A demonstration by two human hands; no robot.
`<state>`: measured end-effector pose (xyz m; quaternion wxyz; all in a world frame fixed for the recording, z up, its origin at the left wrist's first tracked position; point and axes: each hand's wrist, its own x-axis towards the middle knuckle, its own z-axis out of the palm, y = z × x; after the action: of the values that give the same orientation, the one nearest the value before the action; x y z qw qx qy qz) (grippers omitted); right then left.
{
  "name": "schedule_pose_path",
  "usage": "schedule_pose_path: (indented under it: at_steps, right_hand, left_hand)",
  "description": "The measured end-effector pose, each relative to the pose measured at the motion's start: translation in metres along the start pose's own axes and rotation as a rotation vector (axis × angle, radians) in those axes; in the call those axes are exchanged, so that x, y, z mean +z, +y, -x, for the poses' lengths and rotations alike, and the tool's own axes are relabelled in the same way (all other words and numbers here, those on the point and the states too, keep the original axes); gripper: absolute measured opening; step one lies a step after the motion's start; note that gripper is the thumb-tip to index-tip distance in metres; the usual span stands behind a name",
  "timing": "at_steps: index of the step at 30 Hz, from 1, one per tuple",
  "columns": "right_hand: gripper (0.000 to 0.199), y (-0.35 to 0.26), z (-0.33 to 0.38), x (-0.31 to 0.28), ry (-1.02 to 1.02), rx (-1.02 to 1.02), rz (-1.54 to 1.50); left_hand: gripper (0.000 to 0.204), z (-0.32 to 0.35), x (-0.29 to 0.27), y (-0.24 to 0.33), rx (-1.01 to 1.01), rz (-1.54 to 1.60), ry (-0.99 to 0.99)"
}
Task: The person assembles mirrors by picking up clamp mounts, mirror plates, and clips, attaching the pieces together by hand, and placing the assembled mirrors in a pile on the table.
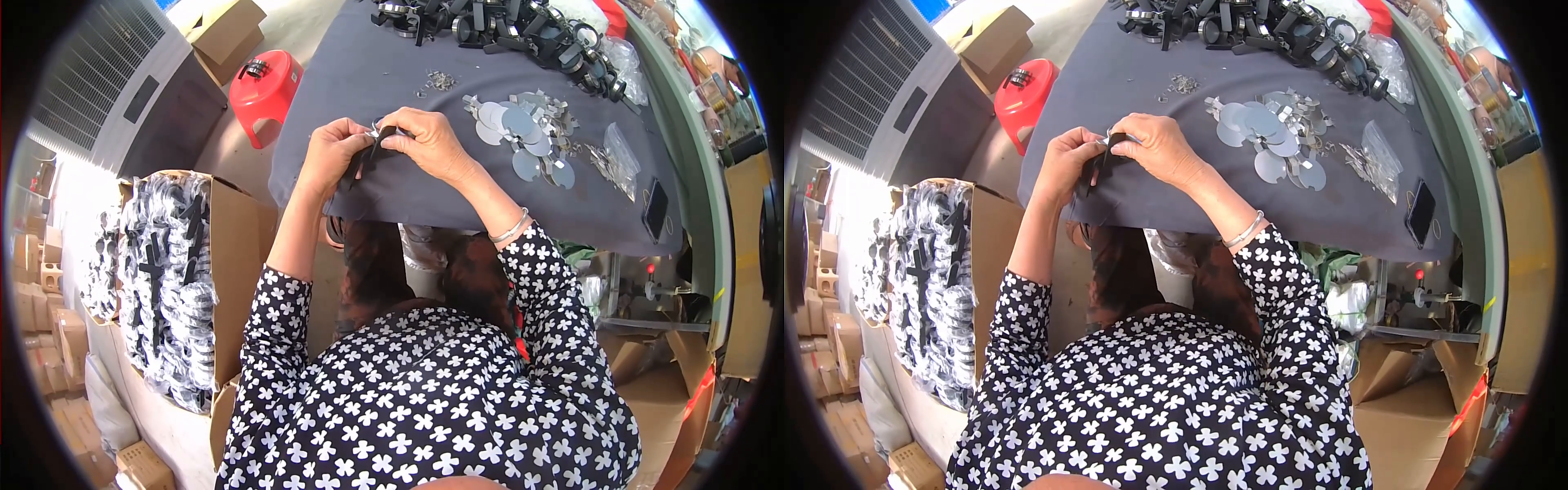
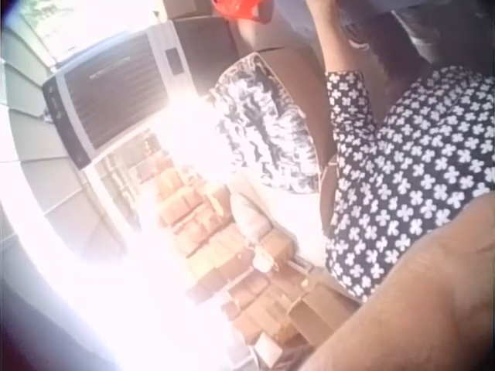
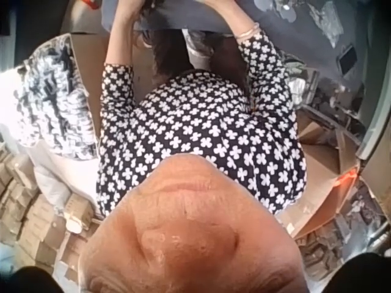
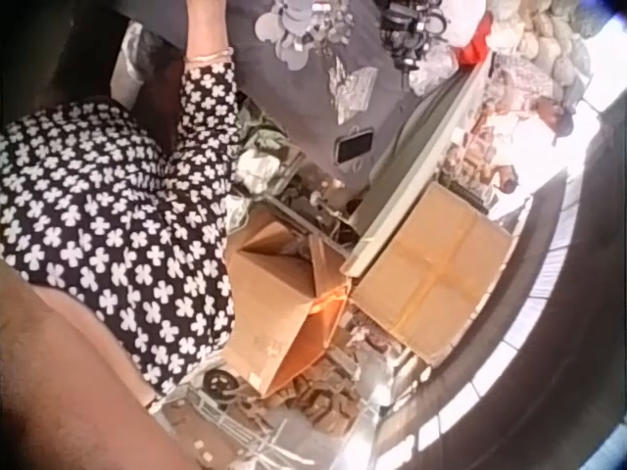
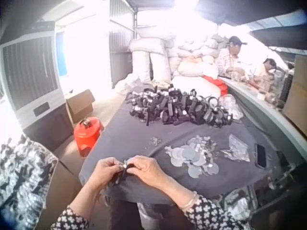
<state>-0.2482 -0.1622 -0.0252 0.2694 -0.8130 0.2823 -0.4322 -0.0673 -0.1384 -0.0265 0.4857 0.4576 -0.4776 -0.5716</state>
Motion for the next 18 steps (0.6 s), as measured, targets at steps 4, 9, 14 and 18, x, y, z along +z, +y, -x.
schedule_pose_path:
  at_steps: [4,9,14,18]
  right_hand:
    - [0.017,-0.004,-0.003,-0.002,0.012,0.024,0.007]
    - [0.014,-0.003,-0.007,0.008,-0.012,-0.010,0.026]
    - [0.016,-0.010,-0.033,0.002,-0.198,0.062,0.098]
    - [0.017,-0.005,-0.053,-0.006,-0.339,0.219,-0.021]
  left_hand:
    - [0.008,0.010,0.004,0.000,0.137,-0.142,0.041]
    - [0.017,0.023,0.003,-0.024,0.506,-0.618,0.170]
    - [0.014,0.023,0.003,-0.022,0.583,-0.626,0.208]
    - [0.014,0.012,0.003,-0.027,0.600,-0.643,0.210]
